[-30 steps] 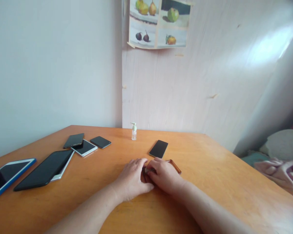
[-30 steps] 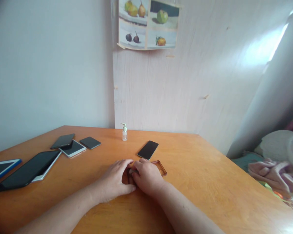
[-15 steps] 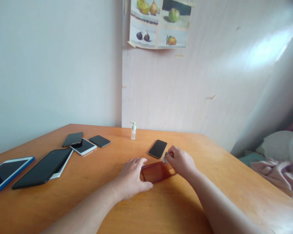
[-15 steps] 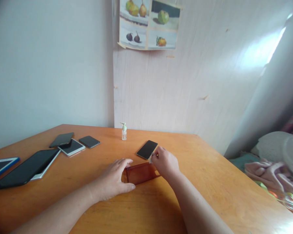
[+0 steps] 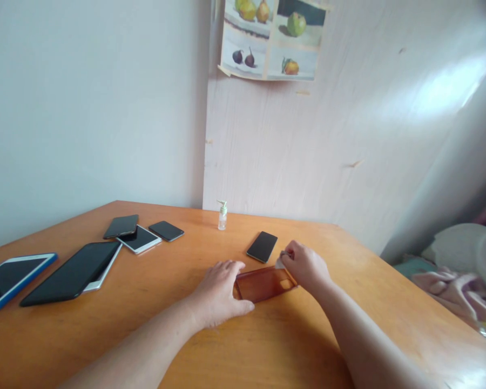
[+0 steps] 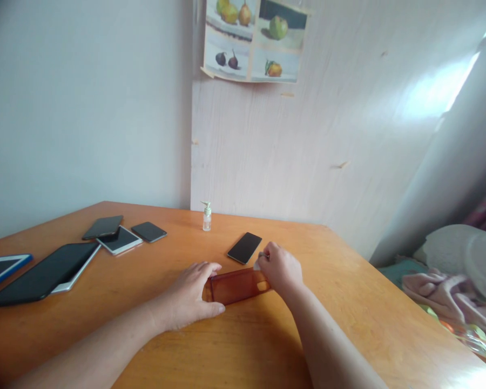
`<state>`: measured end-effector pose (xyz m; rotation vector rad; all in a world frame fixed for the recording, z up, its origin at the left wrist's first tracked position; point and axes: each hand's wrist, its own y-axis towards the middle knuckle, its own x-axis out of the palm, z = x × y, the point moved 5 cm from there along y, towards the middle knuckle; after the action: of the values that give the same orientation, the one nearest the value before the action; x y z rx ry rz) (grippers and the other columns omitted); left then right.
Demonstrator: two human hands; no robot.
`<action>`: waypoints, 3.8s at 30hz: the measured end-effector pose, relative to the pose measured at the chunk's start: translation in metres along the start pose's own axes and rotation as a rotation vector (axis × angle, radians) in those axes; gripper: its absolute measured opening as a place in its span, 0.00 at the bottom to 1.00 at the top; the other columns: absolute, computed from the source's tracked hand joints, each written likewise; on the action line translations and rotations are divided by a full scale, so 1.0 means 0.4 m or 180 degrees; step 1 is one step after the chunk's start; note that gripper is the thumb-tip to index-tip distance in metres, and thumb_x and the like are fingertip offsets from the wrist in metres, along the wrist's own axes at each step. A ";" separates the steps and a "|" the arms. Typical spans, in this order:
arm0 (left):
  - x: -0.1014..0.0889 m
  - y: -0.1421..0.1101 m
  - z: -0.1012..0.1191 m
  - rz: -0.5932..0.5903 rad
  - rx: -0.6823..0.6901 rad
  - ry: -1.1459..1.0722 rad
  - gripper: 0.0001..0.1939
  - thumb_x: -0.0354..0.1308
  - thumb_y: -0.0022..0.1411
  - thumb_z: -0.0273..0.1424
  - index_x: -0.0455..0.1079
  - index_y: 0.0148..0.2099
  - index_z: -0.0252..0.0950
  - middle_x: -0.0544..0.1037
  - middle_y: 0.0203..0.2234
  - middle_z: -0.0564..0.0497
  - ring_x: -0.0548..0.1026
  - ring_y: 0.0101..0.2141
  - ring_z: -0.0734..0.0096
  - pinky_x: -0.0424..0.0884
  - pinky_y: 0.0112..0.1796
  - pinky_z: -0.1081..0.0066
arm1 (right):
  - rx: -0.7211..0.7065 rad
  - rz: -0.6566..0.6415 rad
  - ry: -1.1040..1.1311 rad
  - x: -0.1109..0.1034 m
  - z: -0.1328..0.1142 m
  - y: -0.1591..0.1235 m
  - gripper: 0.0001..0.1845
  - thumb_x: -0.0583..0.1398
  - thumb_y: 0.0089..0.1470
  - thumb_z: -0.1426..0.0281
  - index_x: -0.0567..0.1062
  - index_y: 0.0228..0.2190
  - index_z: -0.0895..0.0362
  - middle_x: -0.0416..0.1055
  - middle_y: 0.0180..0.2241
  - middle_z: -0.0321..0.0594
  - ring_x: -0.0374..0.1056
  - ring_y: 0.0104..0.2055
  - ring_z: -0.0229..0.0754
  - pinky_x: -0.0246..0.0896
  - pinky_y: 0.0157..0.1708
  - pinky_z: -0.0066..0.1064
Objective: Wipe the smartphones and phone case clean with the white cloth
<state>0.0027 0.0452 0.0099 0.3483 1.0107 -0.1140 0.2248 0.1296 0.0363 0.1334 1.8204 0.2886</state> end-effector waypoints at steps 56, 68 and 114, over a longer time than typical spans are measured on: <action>-0.010 -0.002 0.009 -0.0004 -0.0053 -0.0082 0.36 0.69 0.42 0.45 0.66 0.53 0.40 0.73 0.50 0.45 0.69 0.51 0.49 0.67 0.50 0.57 | -0.0669 -0.1031 0.0136 0.003 -0.009 -0.014 0.07 0.58 0.47 0.70 0.71 0.20 0.57 0.70 0.23 0.36 0.62 0.26 0.37 0.47 0.25 0.27; -0.012 -0.004 0.010 0.0005 -0.0017 -0.0025 0.32 0.68 0.42 0.44 0.67 0.50 0.41 0.74 0.46 0.46 0.71 0.48 0.49 0.68 0.46 0.59 | -0.1060 -0.1144 0.0183 0.044 -0.063 -0.058 0.04 0.58 0.47 0.72 0.70 0.23 0.56 0.70 0.25 0.34 0.61 0.27 0.36 0.44 0.25 0.27; -0.063 -0.009 0.034 0.0590 0.0168 -0.0465 0.08 0.54 0.63 0.32 0.70 0.30 0.39 0.70 0.19 0.57 0.68 0.24 0.73 0.57 0.28 0.73 | -0.1721 0.0768 0.0946 -0.027 -0.208 -0.132 0.03 0.57 0.55 0.73 0.70 0.33 0.54 0.71 0.33 0.37 0.65 0.36 0.40 0.51 0.34 0.28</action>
<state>-0.0004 0.0354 0.0368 0.4735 0.8282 0.0017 0.1506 0.0658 0.0524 -0.0755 1.9516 1.0018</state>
